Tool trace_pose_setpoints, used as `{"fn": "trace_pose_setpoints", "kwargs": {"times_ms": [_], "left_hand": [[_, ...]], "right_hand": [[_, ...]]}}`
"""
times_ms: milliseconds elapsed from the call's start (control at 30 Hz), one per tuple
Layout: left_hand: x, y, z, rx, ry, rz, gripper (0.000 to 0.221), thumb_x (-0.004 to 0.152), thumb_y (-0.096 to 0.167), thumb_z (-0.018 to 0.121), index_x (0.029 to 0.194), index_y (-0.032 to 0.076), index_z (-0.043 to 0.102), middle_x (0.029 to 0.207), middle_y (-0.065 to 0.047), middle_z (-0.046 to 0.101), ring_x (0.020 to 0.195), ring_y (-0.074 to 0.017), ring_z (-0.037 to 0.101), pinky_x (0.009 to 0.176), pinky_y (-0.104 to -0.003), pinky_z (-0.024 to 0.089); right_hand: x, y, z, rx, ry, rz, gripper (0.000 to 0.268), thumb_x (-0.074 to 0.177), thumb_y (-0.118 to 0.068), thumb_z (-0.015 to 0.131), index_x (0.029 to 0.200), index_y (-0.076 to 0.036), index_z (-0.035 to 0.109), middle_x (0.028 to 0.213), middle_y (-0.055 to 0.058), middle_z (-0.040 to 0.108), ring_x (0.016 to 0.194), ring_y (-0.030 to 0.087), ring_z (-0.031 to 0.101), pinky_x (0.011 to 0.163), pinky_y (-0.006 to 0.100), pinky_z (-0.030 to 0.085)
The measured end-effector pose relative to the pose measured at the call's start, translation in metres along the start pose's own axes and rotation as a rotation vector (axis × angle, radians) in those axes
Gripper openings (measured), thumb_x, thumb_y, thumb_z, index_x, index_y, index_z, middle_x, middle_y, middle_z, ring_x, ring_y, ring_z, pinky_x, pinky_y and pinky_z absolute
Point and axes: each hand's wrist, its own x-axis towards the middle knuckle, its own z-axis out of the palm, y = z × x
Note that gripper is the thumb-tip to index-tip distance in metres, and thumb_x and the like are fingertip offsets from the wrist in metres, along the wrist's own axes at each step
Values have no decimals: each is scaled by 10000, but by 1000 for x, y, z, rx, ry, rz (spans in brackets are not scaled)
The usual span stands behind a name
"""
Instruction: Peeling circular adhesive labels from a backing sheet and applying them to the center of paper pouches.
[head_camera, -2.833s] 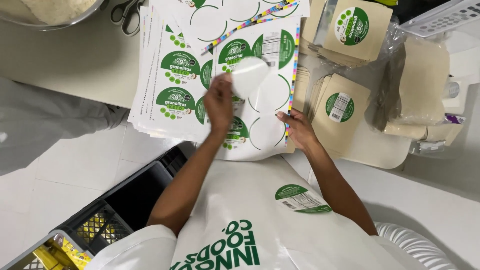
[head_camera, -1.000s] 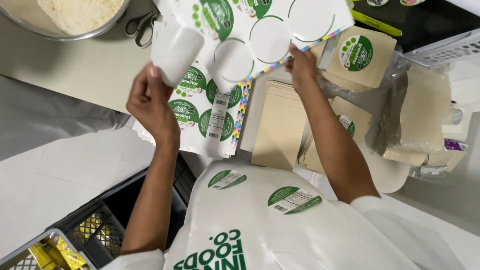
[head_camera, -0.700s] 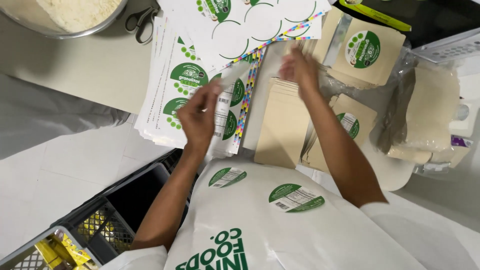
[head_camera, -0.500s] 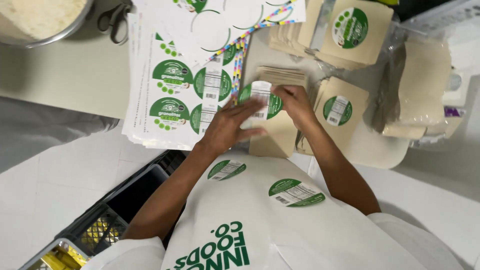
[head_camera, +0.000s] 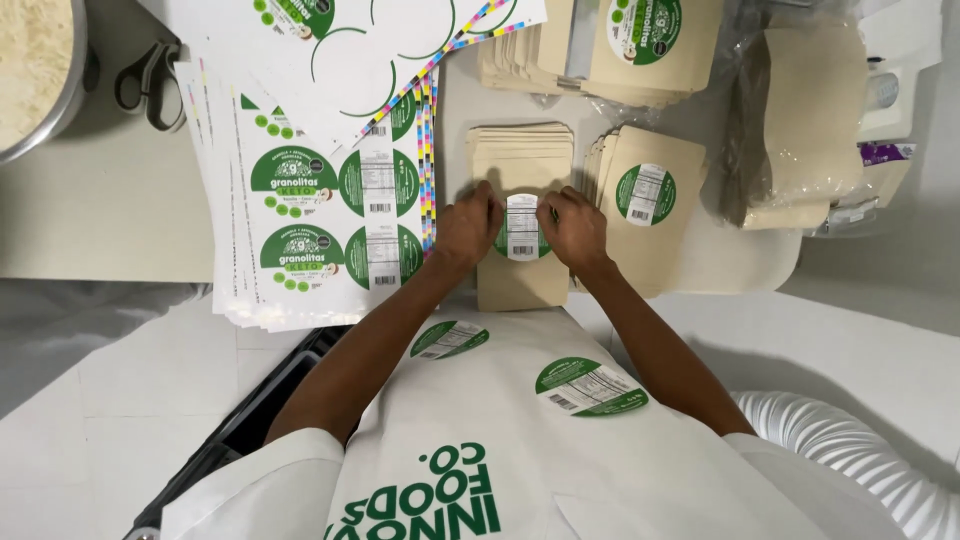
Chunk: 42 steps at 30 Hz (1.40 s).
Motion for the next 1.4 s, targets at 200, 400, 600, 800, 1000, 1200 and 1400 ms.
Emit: {"fn": "trace_pose_setpoints", "kwargs": {"times_ms": [200, 400, 600, 800, 1000, 1200, 1400], "left_hand": [[10, 17, -17, -19, -40, -33, 161, 1048, 254, 473, 1041, 99, 519, 895, -158, 706, 854, -390, 757, 744, -531, 625], [22, -3, 15, 314, -82, -9, 228, 995, 191, 553, 1199, 91, 571, 974, -111, 694, 931, -328, 752, 787, -477, 635], [26, -4, -20, 452, 167, 300, 579, 841, 5, 787, 1371, 40, 558, 1325, -158, 544, 1311, -331, 508, 1087, -505, 408], [43, -26, -6, 374, 241, 370, 345, 897, 11, 722, 1219, 94, 632, 1204, -85, 594, 1229, -267, 570, 1037, -489, 394], [-4, 3, -89, -658, 47, 164, 230, 976, 144, 757, 1183, 175, 660, 1024, -89, 766, 961, -256, 732, 823, -398, 552], [-131, 27, -136, -160, -627, -405, 407, 1031, 371, 589, 1252, 56, 721, 1204, -234, 723, 1136, -416, 699, 984, -520, 545], [-150, -7, -125, -348, -412, -491, 211, 904, 243, 759, 1110, 204, 782, 1102, -113, 781, 1096, -347, 726, 914, -469, 554]], "right_hand": [[19, 21, 33, -187, 54, -52, 291, 1053, -244, 544, 831, -110, 675, 721, 42, 586, 671, 211, 654, 582, 335, 523], [17, 46, 58, -408, 125, 9, 438, 1012, -507, 581, 781, -141, 651, 710, 44, 618, 598, 231, 642, 516, 367, 465], [-2, -14, 59, 27, -107, -308, 401, 1062, -249, 483, 1369, -5, 569, 1400, 290, 552, 1326, 522, 496, 1041, 633, 402], [-78, 12, 36, -80, -303, -315, 528, 1066, -312, 523, 1541, -88, 466, 1575, 178, 456, 1466, 365, 407, 1212, 516, 318], [-84, 75, 56, 615, -40, 546, 289, 1045, -440, 672, 1103, -158, 662, 1018, 40, 591, 1002, 230, 592, 918, 412, 460], [-101, 237, 23, 498, 296, 587, 210, 994, -116, 640, 1200, -84, 613, 937, 85, 588, 886, 236, 545, 806, 407, 469], [-87, 189, -33, 107, 289, 557, 406, 972, -171, 785, 1309, -101, 569, 1072, 80, 516, 978, 285, 595, 837, 410, 521]]}}
